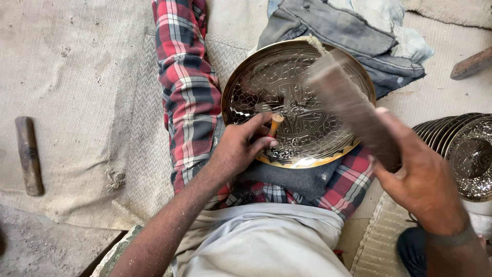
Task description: The person sits on the floor and uses a hammer and chisel to engrave a decorative pattern onto a brass plate. They repeatedly strike the chisel to create a textured design on the plate's surface.
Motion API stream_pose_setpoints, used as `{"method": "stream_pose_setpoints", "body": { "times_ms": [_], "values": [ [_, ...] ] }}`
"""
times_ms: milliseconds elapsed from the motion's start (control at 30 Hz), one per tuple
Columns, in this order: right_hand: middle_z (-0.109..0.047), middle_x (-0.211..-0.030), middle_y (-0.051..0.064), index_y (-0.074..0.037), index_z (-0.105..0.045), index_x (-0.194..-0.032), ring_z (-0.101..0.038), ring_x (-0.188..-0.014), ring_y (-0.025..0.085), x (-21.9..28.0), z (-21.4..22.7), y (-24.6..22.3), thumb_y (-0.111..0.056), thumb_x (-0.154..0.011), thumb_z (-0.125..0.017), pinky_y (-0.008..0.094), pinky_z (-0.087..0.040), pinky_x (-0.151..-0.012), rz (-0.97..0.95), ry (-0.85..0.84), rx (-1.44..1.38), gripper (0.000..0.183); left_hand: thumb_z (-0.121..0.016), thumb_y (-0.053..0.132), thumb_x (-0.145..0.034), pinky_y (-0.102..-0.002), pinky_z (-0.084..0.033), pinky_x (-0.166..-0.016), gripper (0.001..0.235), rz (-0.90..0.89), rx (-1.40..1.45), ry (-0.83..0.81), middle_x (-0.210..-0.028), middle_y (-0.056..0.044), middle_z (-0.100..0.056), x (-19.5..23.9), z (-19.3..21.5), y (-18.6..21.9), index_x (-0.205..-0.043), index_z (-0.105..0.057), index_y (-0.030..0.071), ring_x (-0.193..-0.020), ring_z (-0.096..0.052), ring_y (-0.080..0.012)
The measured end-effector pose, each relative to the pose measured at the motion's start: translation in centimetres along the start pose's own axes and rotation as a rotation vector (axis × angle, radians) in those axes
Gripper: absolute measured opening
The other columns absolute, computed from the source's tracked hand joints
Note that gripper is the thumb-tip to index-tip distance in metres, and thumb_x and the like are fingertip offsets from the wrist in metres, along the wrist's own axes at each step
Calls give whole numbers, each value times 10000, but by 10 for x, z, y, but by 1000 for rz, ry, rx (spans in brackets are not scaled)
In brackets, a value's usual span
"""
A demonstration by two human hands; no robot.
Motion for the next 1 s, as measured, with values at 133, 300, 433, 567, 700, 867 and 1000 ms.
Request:
{"method": "stream_pose_setpoints", "body": {
  "times_ms": [133,300,433,567,700,867,1000],
  "values": [
    [-677,-1285,102,-282,-430,-1544,-704,-948,241,1,7,-10,-174,-791,-785,356,-610,-787,181,282,-337,839,-733,175,-935,-330,-643,-781,483,-17,13,-10,-994,-74,-802,-2,1,0,-1376,-537,157,-912,-801,-183],
    [-669,-1289,98,-290,-409,-1563,-702,-1091,263,1,8,-19,-160,-776,-767,370,-605,-891,195,172,-232,874,-735,193,-933,-333,-644,-791,480,16,-5,-33,-1015,-84,-802,-1,2,0,-1371,-543,154,-939,-798,-192],
    [-705,-1085,27,-418,-375,-1592,-734,-882,215,4,4,-10,-241,-817,-872,368,-626,-800,21,-1,206,937,-732,211,-928,-335,-647,-800,490,20,-27,-31,-1026,-89,-800,-1,1,-1,-1374,-540,152,-946,-795,-198],
    [-665,-1152,76,-285,-398,-1571,-694,-874,212,7,-1,-3,-177,-777,-790,355,-596,-758,147,177,-336,892,-732,237,-928,-331,-656,-796,506,5,-47,-54,-1022,-88,-794,-3,1,-2,-1383,-527,152,-935,-793,-196],
    [-698,-1065,34,-309,-423,-1607,-694,-691,187,10,-5,5,-217,-756,-856,342,-609,-689,20,46,-158,960,-739,212,-934,-339,-639,-804,509,-45,-26,-28,-1044,-103,-792,-2,3,1,-1390,-526,133,-952,-793,-212],
    [-689,-1060,28,-343,-460,-1544,-701,-843,220,10,4,-2,-164,-791,-827,381,-591,-754,90,273,-245,857,-739,183,-947,-326,-638,-791,497,-69,-30,32,-1025,-93,-792,-1,4,1,-1391,-522,127,-936,-796,-208],
    [-704,-1059,17,-333,-474,-1547,-724,-887,191,15,2,-8,-156,-752,-847,348,-604,-781,119,299,-90,896,-737,167,-951,-318,-636,-795,505,-81,-32,8,-1014,-83,-793,1,1,1,-1404,-519,115,-928,-794,-198]
  ]
}}
Point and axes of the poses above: each hand's wrist, its own x-axis away from the middle knuckle, its own z-axis out of the back of the hand, y = z × x, the point moved 2 cm from there along -x, towards the middle knuckle
